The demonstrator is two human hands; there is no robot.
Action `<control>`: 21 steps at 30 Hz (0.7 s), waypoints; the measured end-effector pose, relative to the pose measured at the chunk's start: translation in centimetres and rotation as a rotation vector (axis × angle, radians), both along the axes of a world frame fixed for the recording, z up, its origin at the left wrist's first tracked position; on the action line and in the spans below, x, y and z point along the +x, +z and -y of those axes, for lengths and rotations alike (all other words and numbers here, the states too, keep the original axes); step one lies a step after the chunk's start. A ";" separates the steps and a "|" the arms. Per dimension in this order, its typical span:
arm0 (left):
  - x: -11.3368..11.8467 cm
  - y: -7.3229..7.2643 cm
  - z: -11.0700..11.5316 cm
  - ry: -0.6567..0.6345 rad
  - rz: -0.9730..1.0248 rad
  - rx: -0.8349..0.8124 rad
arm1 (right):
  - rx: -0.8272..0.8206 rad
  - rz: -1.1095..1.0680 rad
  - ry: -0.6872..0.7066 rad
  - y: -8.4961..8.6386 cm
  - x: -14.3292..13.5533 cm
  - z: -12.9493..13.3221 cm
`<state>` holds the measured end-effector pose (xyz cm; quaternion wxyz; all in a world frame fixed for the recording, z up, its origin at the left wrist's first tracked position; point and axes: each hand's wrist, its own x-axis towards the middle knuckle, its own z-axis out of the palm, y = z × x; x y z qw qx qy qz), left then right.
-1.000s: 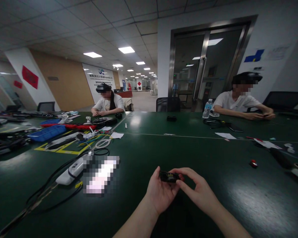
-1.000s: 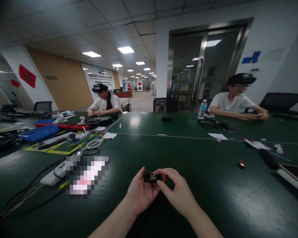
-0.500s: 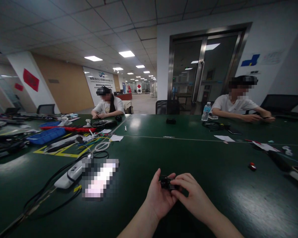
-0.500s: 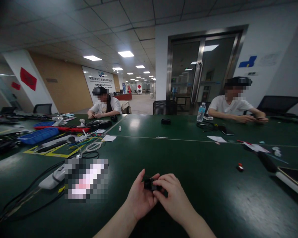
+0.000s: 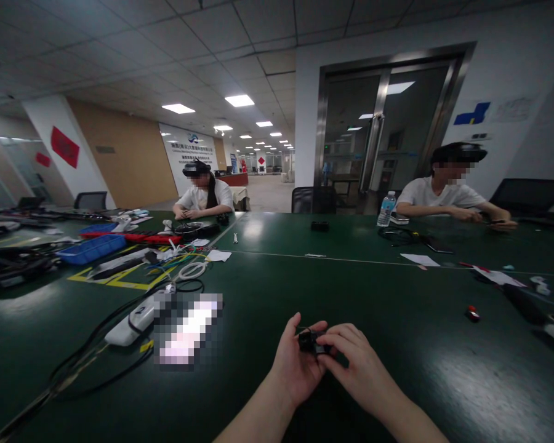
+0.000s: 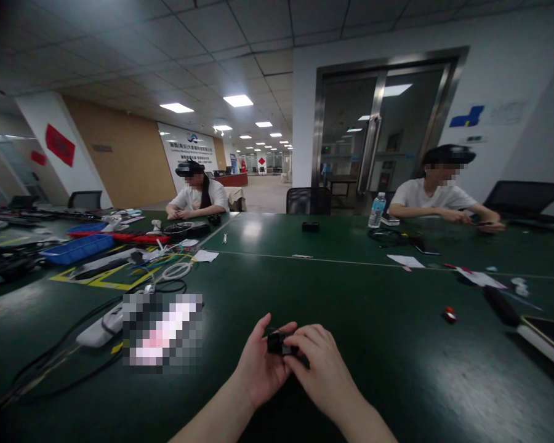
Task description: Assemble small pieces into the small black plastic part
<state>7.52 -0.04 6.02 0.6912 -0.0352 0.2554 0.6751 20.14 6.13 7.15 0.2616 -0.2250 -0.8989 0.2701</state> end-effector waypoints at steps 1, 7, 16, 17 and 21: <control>-0.1 0.0 0.0 -0.002 -0.006 0.000 | -0.008 -0.005 0.001 0.0 0.0 0.0; -0.3 -0.1 -0.1 -0.005 -0.008 -0.057 | -0.151 -0.071 -0.011 -0.2 -0.1 0.0; -0.2 0.1 0.1 0.024 0.060 -0.068 | -0.400 -0.239 -0.115 0.0 0.5 -1.1; -0.2 0.2 0.1 0.029 0.059 -0.073 | -0.432 -0.276 -0.122 0.1 0.6 -1.2; -0.2 0.2 0.1 0.026 0.056 -0.072 | -0.547 -0.424 -0.149 0.3 0.9 -1.7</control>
